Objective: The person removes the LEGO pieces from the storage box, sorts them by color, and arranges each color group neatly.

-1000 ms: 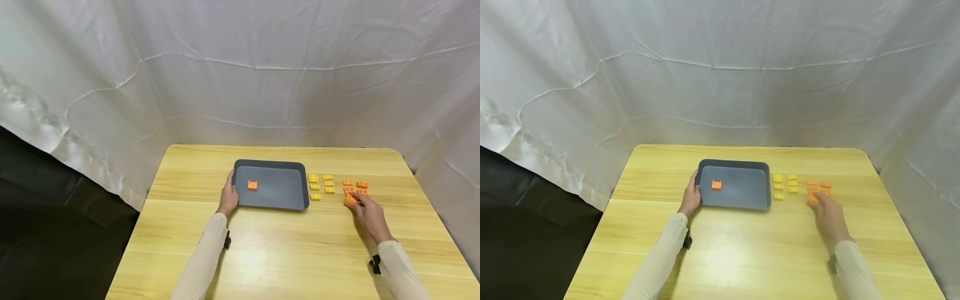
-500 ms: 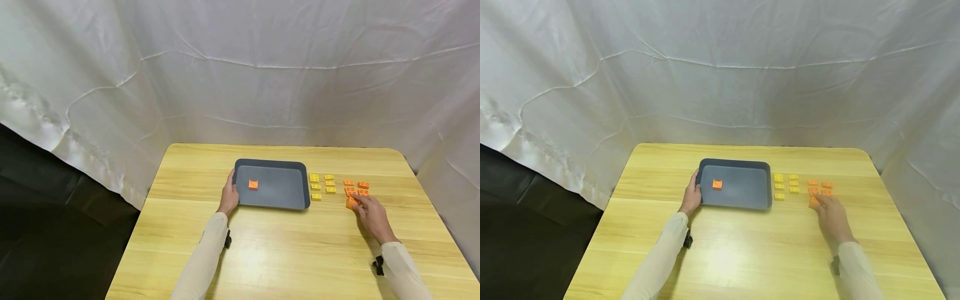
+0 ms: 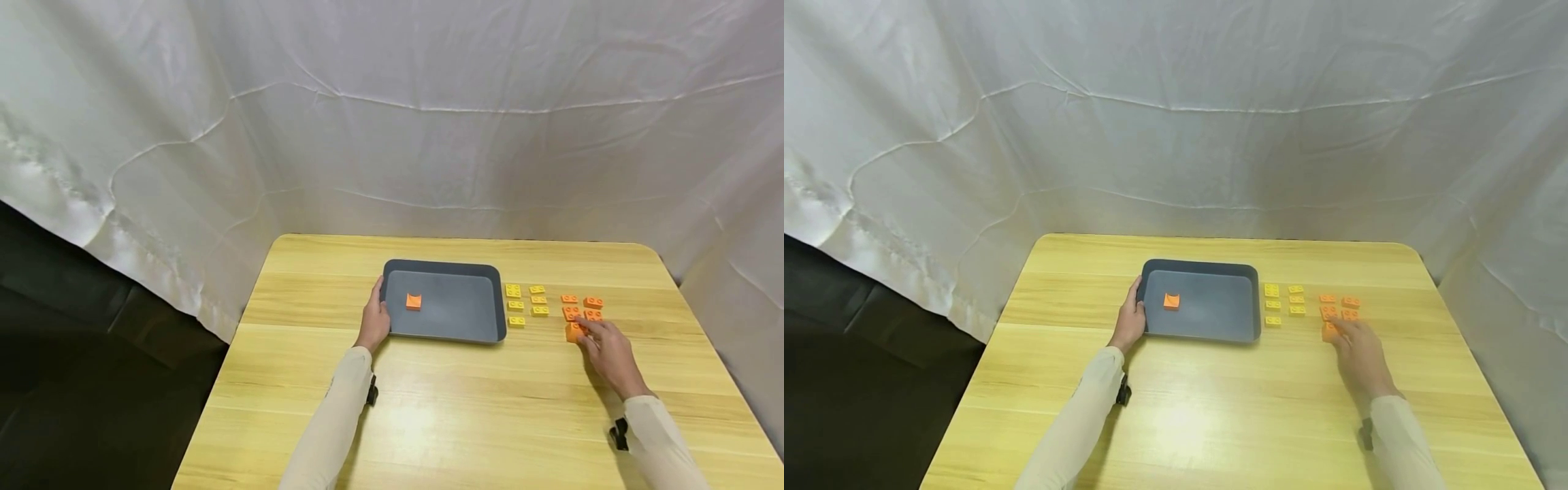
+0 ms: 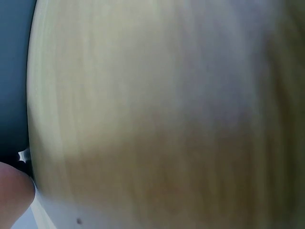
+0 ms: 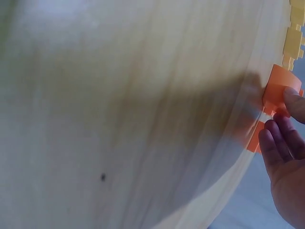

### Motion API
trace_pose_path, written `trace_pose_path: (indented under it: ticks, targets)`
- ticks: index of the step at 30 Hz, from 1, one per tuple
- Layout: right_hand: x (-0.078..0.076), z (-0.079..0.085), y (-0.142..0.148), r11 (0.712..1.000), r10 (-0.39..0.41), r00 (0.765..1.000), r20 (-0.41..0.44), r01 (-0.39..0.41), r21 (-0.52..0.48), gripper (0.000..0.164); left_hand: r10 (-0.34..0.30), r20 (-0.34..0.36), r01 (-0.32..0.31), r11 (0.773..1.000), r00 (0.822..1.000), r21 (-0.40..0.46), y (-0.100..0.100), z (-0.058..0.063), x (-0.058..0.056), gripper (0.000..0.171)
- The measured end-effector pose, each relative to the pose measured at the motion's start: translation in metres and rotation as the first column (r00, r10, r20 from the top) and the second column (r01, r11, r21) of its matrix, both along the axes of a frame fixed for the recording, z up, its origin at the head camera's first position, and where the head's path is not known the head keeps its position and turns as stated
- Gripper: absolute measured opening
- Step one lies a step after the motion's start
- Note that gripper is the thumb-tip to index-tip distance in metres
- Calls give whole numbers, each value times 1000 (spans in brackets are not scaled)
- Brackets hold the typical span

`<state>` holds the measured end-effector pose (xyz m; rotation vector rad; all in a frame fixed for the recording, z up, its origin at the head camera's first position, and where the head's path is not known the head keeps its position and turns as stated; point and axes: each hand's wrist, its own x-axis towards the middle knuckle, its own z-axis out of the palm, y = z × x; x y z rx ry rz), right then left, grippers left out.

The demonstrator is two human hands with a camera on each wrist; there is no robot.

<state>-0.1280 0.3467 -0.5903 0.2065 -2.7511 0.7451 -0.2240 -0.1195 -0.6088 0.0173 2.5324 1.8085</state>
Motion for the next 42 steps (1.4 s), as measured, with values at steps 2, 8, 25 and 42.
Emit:
trace_pose_path:
  ticks: [2,8,25,42]
  targets:
    - [1,1,-1,1000,-5,1000,5,5,-5,40,1,5,-1,1000,1000,1,0,0,0,61]
    - [4,7,-3,998,-36,999,11,37,-57,49,3,14,-3,1000,1000,10,0,0,1,61]
    - [-25,9,-40,997,59,990,129,-51,-59,95,-10,26,9,1000,1000,18,-1,2,1,61]
    - [-65,24,-153,982,183,968,170,-173,-73,99,-6,32,5,999,999,40,12,2,4,60]
